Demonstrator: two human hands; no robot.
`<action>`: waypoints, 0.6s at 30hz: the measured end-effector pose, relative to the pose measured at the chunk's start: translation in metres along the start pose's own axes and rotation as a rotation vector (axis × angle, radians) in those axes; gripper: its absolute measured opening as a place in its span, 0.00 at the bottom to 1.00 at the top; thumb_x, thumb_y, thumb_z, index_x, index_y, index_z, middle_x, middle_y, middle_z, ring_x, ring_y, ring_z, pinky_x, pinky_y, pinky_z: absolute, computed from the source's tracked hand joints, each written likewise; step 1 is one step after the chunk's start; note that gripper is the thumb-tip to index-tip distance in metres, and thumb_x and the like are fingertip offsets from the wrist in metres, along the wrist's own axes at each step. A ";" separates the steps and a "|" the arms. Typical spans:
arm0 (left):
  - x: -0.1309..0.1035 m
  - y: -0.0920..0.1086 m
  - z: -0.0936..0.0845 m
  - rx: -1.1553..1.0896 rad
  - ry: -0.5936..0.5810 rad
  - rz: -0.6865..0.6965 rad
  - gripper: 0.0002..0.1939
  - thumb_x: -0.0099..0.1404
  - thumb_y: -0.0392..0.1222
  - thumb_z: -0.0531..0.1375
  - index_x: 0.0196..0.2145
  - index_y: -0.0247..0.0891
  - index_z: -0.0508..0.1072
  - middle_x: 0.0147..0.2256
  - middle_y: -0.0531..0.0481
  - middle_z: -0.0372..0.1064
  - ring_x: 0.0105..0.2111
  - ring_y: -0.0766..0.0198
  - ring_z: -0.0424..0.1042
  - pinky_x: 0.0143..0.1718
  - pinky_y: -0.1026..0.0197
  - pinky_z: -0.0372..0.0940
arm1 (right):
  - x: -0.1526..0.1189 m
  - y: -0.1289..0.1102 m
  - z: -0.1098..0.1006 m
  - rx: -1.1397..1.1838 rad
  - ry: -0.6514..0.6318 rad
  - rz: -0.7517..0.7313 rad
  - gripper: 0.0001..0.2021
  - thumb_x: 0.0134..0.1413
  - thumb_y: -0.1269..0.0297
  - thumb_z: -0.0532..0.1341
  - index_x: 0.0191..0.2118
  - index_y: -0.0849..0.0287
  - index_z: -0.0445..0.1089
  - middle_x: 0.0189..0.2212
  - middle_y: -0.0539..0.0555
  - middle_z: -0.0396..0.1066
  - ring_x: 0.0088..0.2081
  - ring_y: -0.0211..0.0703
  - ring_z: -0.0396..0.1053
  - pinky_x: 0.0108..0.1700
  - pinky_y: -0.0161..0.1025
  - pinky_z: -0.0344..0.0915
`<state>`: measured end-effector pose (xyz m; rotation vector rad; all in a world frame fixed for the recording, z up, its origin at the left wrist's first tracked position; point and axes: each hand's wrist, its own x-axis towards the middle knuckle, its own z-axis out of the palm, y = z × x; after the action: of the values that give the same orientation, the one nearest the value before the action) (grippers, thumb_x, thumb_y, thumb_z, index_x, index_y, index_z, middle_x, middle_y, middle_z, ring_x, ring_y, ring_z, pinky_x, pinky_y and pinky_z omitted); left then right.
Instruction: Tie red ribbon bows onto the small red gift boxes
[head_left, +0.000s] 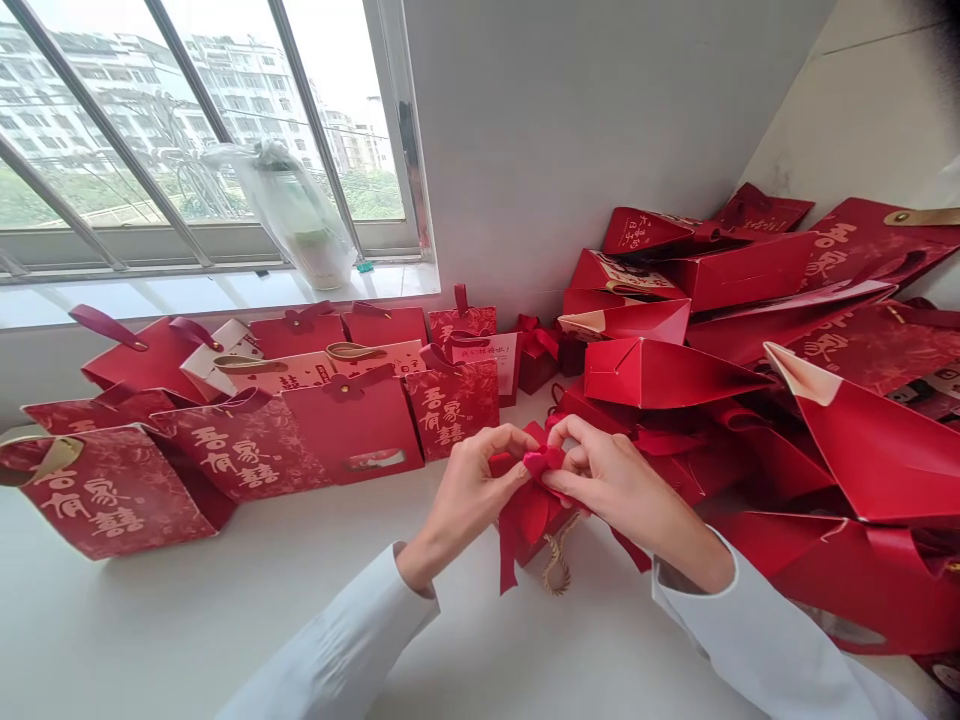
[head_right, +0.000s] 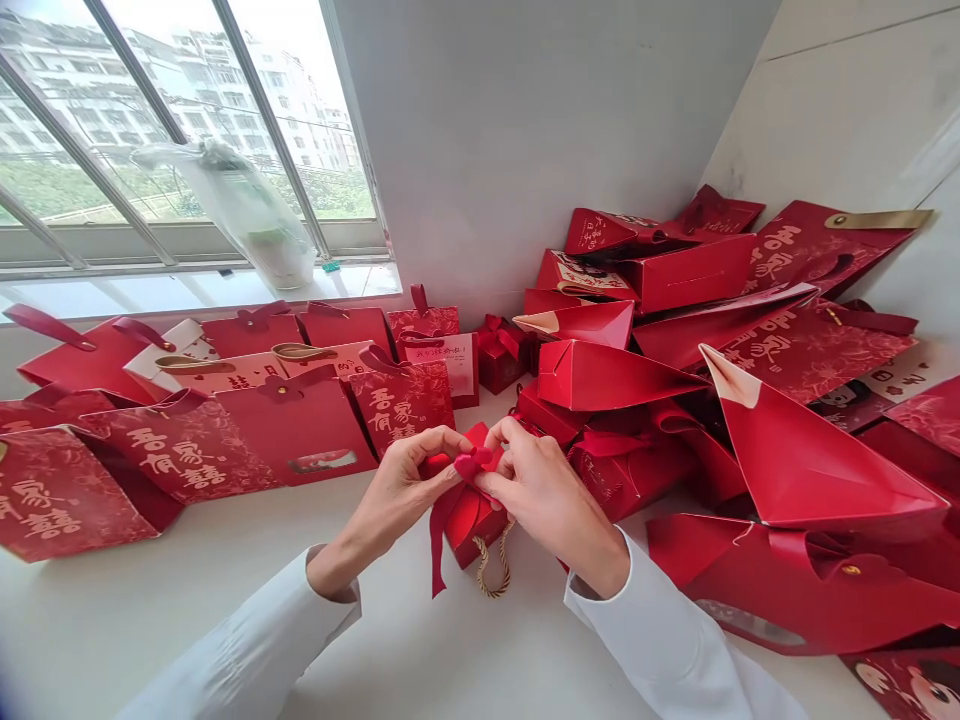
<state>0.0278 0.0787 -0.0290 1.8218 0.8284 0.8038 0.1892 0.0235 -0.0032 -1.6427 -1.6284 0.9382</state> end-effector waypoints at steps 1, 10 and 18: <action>0.000 0.001 0.000 -0.001 -0.015 -0.003 0.09 0.64 0.43 0.56 0.34 0.36 0.72 0.35 0.49 0.72 0.34 0.64 0.70 0.33 0.67 0.64 | 0.000 0.000 0.001 -0.049 0.031 -0.017 0.07 0.54 0.59 0.58 0.34 0.54 0.60 0.16 0.41 0.63 0.19 0.35 0.58 0.22 0.31 0.51; 0.004 0.003 -0.005 -0.193 -0.098 -0.045 0.15 0.61 0.48 0.61 0.41 0.36 0.66 0.30 0.52 0.69 0.32 0.67 0.68 0.34 0.66 0.62 | 0.001 0.000 -0.007 -0.112 -0.048 -0.086 0.08 0.54 0.61 0.57 0.33 0.57 0.72 0.20 0.46 0.62 0.23 0.35 0.55 0.24 0.33 0.49; 0.003 0.007 -0.013 -0.233 -0.313 -0.103 0.16 0.61 0.49 0.61 0.41 0.37 0.65 0.25 0.54 0.67 0.27 0.70 0.65 0.29 0.68 0.58 | -0.005 -0.004 -0.012 -0.121 -0.164 -0.082 0.09 0.53 0.63 0.58 0.25 0.59 0.68 0.20 0.45 0.59 0.23 0.34 0.52 0.24 0.34 0.46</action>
<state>0.0202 0.0852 -0.0176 1.6290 0.5939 0.5082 0.1971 0.0195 0.0067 -1.6000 -1.8816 0.9707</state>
